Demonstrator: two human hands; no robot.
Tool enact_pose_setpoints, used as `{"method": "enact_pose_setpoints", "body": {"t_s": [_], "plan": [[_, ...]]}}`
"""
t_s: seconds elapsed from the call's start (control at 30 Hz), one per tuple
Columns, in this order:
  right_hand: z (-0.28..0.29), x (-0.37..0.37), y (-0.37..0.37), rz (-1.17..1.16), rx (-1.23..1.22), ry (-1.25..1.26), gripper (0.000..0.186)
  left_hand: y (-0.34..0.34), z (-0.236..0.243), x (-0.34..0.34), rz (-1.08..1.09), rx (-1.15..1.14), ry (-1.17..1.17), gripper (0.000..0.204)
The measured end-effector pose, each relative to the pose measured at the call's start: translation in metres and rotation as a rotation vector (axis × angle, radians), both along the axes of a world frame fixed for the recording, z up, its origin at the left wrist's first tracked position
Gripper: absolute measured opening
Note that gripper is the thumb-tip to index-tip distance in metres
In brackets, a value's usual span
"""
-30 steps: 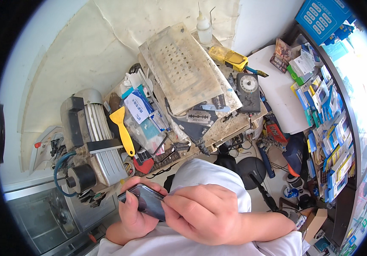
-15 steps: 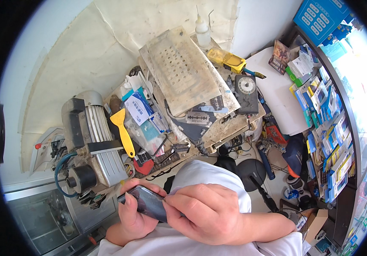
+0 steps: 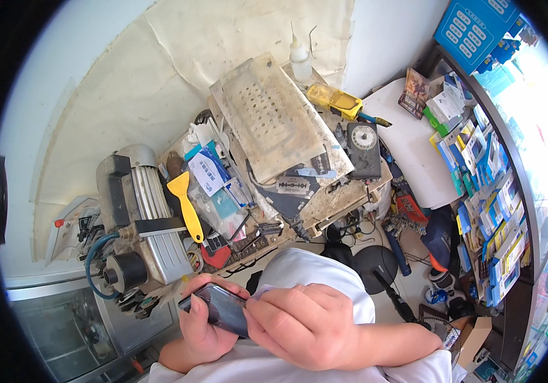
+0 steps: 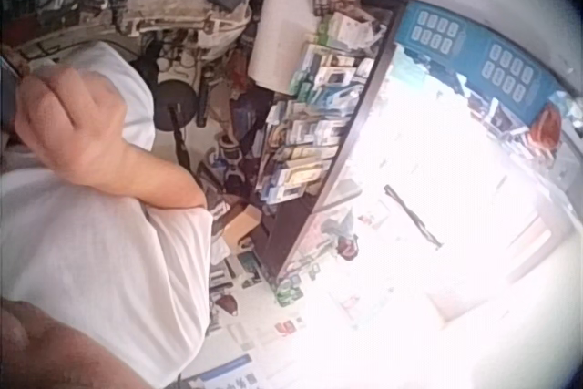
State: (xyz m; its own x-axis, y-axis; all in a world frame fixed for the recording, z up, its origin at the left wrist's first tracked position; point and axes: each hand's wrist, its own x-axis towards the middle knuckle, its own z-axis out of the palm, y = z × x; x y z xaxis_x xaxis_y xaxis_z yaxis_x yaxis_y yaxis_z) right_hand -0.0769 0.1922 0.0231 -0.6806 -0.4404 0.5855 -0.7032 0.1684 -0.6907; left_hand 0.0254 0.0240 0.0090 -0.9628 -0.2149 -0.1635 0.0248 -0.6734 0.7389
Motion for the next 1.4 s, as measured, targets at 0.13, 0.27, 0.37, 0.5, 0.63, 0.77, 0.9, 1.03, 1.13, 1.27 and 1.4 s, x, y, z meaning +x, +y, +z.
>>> {"method": "enact_pose_setpoints", "body": {"t_s": [0.13, 0.27, 0.37, 0.5, 0.63, 0.77, 0.9, 1.03, 1.13, 1.27, 1.4], "plan": [[0.0, 0.0, 0.0, -0.011, 0.031, 0.078, 0.029, 0.002, 0.003, 0.001, 0.01, -0.011, -0.013, 0.045], [0.001, 0.0, 0.0, 0.0, 0.042, 0.1, 0.027, 0.003, 0.005, 0.001, 0.005, -0.027, -0.051, 0.046], [0.002, -0.002, -0.001, 0.057, 0.022, 0.054, 0.029, 0.004, 0.006, 0.0, -0.023, -0.014, -0.087, 0.047], [0.008, -0.008, 0.0, 0.038, -0.038, -0.066, 0.027, 0.007, 0.005, -0.002, -0.038, -0.007, -0.089, 0.049], [0.022, -0.01, 0.009, 0.048, -0.111, -0.369, 0.024, 0.008, 0.001, -0.002, -0.009, 0.077, -0.035, 0.049], [0.029, -0.011, 0.013, 0.094, -0.105, -0.466, 0.022, 0.002, -0.002, -0.004, -0.008, 0.072, -0.017, 0.045], [0.026, -0.011, 0.006, 0.091, -0.096, -0.342, 0.023, 0.001, -0.005, -0.006, -0.017, 0.02, 0.045, 0.043], [0.019, -0.012, 0.0, 0.082, -0.097, -0.239, 0.026, 0.0, -0.005, -0.007, -0.017, 0.01, 0.081, 0.042], [0.017, -0.011, 0.0, 0.07, -0.092, -0.215, 0.028, 0.0, -0.005, -0.007, -0.017, 0.006, 0.113, 0.041], [0.015, -0.012, 0.0, 0.067, -0.101, -0.208, 0.028, 0.001, -0.005, -0.006, -0.018, 0.009, 0.127, 0.04], [0.013, -0.011, 0.0, 0.06, -0.113, -0.205, 0.027, 0.002, -0.005, -0.006, -0.018, -0.002, 0.134, 0.039]]}}
